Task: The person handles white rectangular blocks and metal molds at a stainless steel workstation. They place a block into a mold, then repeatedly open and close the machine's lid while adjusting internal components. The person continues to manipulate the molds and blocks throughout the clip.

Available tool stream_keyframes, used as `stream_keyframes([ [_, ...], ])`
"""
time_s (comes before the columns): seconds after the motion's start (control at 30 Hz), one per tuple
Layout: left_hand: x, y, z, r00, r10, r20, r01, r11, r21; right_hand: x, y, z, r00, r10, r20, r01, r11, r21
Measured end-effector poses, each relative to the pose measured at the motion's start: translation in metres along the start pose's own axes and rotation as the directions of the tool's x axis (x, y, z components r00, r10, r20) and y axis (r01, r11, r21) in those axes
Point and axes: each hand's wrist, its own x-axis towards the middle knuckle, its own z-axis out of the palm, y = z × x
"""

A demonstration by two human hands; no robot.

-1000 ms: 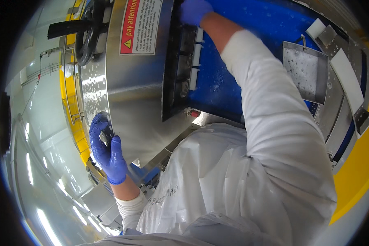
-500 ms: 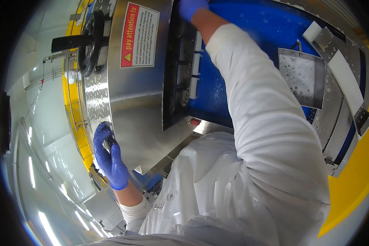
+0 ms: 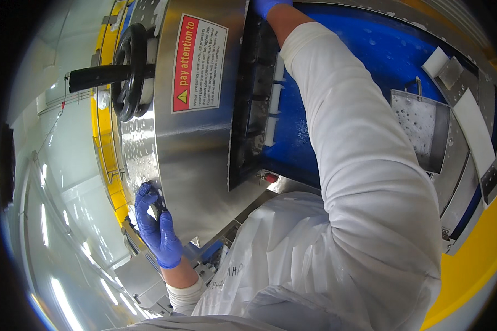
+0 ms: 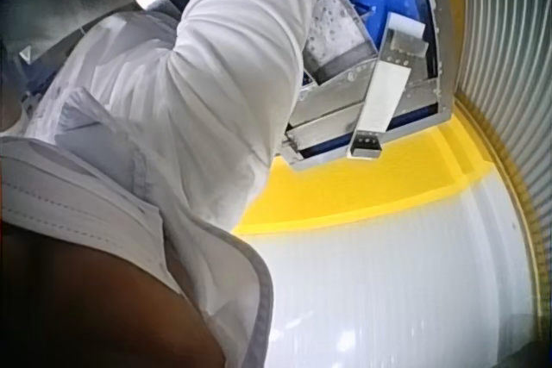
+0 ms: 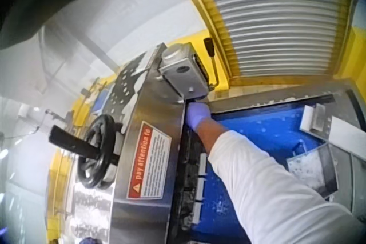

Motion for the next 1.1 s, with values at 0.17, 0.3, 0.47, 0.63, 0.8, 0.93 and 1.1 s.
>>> stream_keyframes([
  [0.17, -0.006, 0.001, 0.005, 0.999, -0.030, -0.013, 0.030, 1.000, 0.009, -0.049, -0.019, -0.014, 0.948, -0.229, -0.220, 0.233, 0.973, -0.010],
  [0.3, -0.001, -0.001, 0.000, 0.999, 0.036, 0.036, -0.040, 0.993, 0.110, -0.091, -0.014, 0.005, 0.929, -0.369, -0.016, 0.357, 0.908, -0.221],
  [0.47, -0.009, -0.001, 0.006, 1.000, 0.010, -0.020, -0.009, 0.997, 0.074, -0.106, -0.043, -0.024, 0.933, -0.277, 0.229, 0.330, 0.913, -0.239],
  [0.63, -0.008, 0.005, 0.004, 1.000, 0.005, 0.021, -0.006, 0.998, 0.066, -0.067, -0.049, -0.016, 0.892, -0.248, 0.379, 0.369, 0.882, -0.293],
  [0.8, -0.006, -0.004, 0.002, 0.999, 0.015, 0.033, -0.017, 0.998, 0.053, -0.042, -0.040, 0.019, 0.951, -0.228, 0.211, 0.284, 0.911, -0.297],
  [0.93, -0.007, 0.000, 0.003, 0.999, 0.032, 0.027, -0.035, 0.994, 0.100, -0.113, -0.046, -0.031, 0.916, -0.282, 0.285, 0.361, 0.888, -0.285],
  [1.1, -0.008, -0.004, 0.003, 0.999, 0.036, 0.026, -0.040, 0.988, 0.148, -0.121, -0.047, -0.054, 0.902, -0.274, 0.333, 0.383, 0.864, -0.328],
])
